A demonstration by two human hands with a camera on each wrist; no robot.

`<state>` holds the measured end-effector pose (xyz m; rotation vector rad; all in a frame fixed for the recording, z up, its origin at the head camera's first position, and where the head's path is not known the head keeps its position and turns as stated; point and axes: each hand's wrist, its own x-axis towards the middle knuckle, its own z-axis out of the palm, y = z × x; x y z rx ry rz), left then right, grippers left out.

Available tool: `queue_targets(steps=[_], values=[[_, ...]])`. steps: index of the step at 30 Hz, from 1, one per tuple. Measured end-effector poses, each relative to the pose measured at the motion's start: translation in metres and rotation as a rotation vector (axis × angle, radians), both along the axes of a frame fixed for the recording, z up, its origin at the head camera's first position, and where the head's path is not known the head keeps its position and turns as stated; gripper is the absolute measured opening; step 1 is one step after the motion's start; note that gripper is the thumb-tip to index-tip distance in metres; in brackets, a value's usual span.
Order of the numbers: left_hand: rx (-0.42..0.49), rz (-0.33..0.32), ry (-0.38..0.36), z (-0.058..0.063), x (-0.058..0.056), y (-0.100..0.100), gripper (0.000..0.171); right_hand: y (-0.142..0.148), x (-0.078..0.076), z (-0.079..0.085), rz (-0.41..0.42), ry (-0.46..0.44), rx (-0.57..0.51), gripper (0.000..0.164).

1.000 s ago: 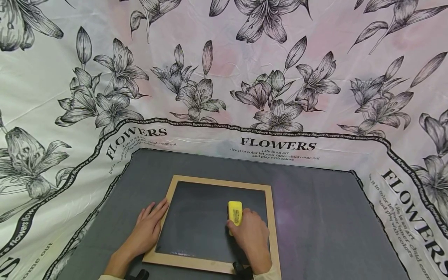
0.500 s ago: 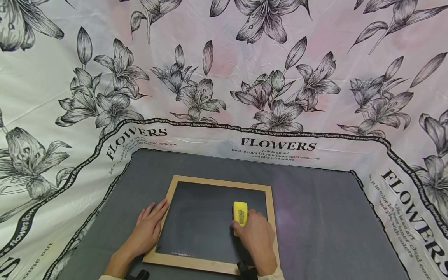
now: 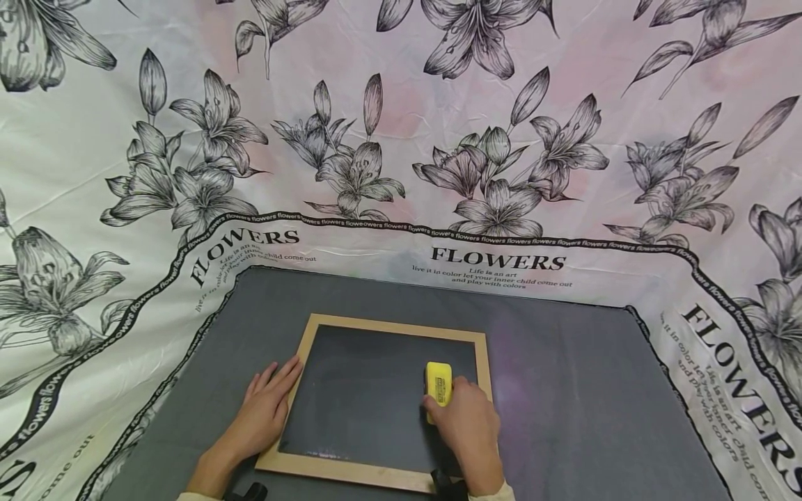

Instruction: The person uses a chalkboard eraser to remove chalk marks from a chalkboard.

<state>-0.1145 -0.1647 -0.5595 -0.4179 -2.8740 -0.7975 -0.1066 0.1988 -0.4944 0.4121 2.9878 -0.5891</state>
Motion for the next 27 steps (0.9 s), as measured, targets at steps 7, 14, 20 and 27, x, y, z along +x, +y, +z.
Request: queue_targets(steps=[7,14,20,27], values=[[-0.001,-0.001,-0.007,0.000,0.000,-0.001,0.056,0.005,0.001,0.001,-0.013,-0.017,-0.010,0.075],[-0.005,0.001,-0.005,0.001,0.000,0.000,0.056,0.008,0.001,0.004,-0.008,-0.029,-0.007,0.076],[-0.004,-0.002,-0.007,0.001,0.000,0.000,0.057,0.011,0.002,0.005,-0.011,-0.037,-0.008,0.076],[0.002,-0.003,-0.004,0.001,0.000,-0.001,0.056,0.012,0.002,0.004,-0.004,-0.027,-0.009,0.076]])
